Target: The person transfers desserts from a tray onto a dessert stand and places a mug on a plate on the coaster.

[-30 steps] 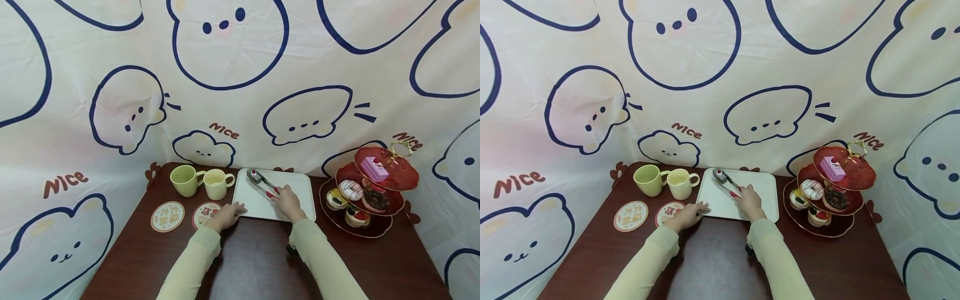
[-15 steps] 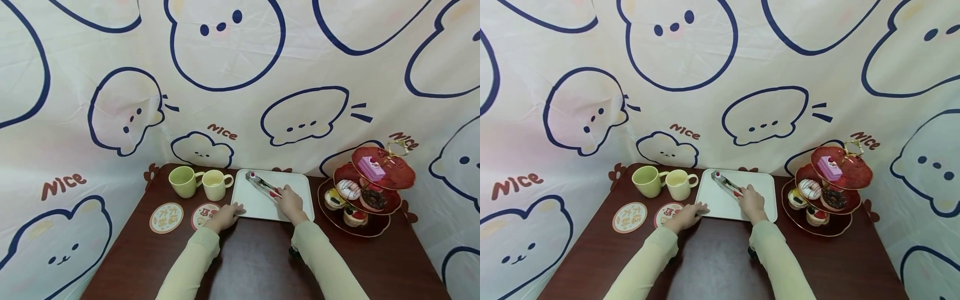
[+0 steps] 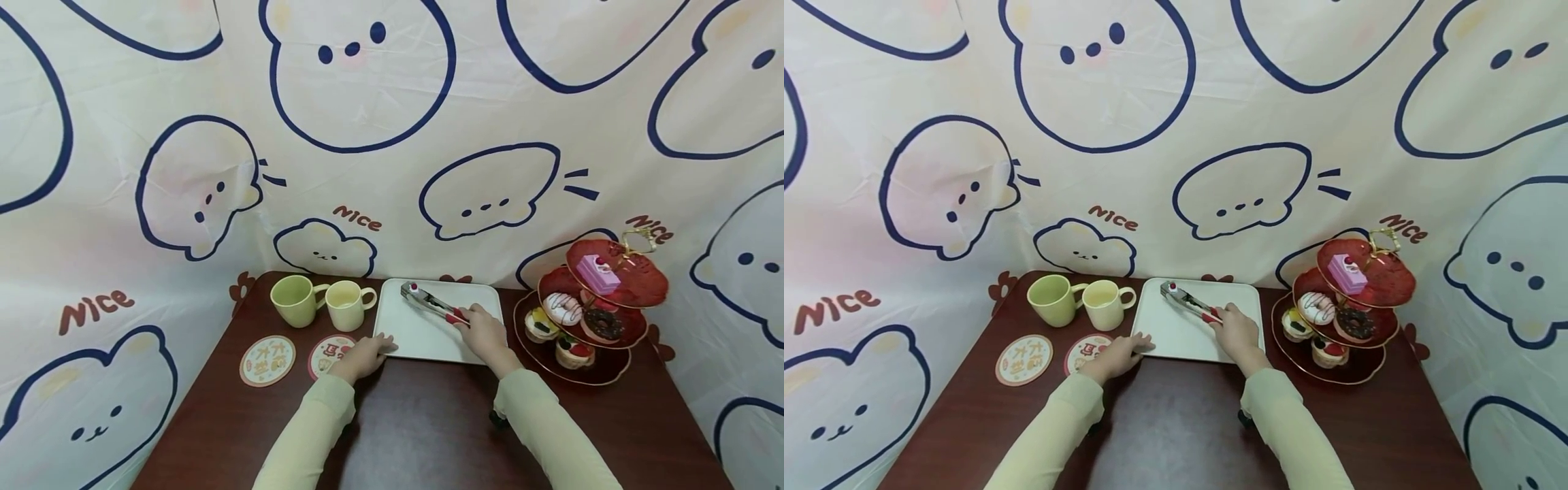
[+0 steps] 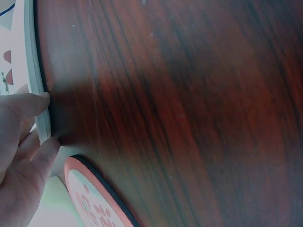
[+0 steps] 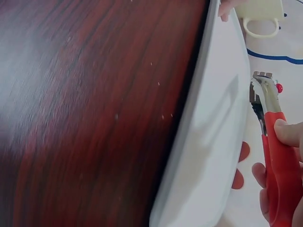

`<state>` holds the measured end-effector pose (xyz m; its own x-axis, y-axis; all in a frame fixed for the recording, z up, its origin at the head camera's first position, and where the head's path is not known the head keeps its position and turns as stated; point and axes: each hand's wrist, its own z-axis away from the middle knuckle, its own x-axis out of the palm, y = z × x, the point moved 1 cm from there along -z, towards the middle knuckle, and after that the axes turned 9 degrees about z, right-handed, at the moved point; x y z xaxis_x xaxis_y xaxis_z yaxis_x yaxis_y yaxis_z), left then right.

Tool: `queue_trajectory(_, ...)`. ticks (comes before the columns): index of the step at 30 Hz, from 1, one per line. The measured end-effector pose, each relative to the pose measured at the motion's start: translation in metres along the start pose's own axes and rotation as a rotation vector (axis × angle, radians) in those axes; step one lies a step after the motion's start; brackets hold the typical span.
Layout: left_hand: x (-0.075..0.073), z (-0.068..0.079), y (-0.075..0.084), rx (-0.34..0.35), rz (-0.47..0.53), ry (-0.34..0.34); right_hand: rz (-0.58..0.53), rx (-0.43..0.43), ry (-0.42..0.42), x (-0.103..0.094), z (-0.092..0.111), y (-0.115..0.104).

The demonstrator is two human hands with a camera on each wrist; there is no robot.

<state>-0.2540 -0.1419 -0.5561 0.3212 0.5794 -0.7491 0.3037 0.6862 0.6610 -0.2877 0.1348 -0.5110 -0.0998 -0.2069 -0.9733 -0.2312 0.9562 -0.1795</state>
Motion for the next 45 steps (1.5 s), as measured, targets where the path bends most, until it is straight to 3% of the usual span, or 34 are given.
queue_trajectory(14,0.001,0.001,0.001,0.051,-0.016,0.023,0.031,-0.064,0.087,-0.031,0.023,0.025)
queue_trajectory(23,0.001,0.001,0.002,0.021,0.002,0.021,0.023,-0.101,0.156,-0.053,0.040,0.033)
queue_trajectory(35,0.001,0.003,0.004,0.025,-0.017,0.027,0.026,-0.080,0.161,-0.079,0.063,0.049)
queue_trajectory(41,0.001,0.003,0.005,0.046,-0.010,0.035,0.005,-0.078,0.224,-0.099,0.076,0.055)
queue_trajectory(45,0.002,0.003,0.004,0.060,-0.010,0.042,0.011,-0.054,0.197,-0.115,0.085,0.056)
